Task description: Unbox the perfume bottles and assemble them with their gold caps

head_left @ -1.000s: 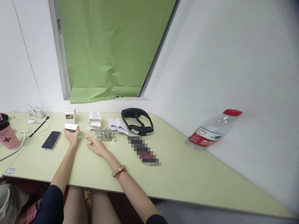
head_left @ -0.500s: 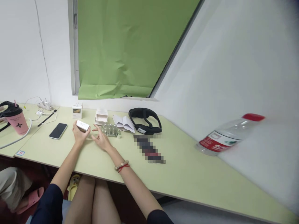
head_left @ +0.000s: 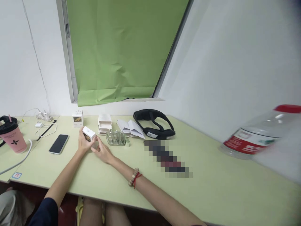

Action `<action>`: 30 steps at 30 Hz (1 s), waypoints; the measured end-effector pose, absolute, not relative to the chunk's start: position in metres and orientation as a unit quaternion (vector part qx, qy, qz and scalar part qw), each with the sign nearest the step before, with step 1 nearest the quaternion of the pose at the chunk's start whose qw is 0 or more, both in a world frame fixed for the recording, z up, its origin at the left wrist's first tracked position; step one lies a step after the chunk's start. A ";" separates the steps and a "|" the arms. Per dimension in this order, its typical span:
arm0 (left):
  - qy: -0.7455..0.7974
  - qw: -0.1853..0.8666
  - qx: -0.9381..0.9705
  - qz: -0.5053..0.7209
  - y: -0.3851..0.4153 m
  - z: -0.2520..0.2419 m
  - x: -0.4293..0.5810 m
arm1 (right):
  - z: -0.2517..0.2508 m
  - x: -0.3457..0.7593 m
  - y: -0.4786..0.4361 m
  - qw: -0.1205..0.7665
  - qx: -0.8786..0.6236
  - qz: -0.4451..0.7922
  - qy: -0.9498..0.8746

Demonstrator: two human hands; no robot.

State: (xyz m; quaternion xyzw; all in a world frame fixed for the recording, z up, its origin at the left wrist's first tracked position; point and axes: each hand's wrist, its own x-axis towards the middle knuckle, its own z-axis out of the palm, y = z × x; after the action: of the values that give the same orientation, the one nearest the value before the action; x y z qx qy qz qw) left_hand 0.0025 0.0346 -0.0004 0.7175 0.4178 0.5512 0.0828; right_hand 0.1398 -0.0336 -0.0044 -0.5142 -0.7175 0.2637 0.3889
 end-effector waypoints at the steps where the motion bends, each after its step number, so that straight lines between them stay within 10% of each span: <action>1: 0.405 0.084 0.729 0.546 0.038 -0.001 0.002 | -0.005 0.140 -0.030 0.390 -0.513 0.266 -0.717; 20: 0.383 0.121 0.762 0.509 0.035 0.009 0.002 | 0.000 0.144 -0.029 0.315 -0.555 0.238 -0.732; 30: 0.444 0.181 0.787 0.387 0.042 0.008 -0.010 | 0.006 0.153 -0.034 0.455 -0.497 0.176 -0.718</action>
State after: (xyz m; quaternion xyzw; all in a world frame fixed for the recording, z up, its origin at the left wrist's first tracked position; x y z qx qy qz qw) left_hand -0.0105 0.0415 0.0081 0.7874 0.4444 0.3869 0.1813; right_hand 0.1526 -0.0341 0.0058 -0.4968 -0.7175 0.1761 0.4554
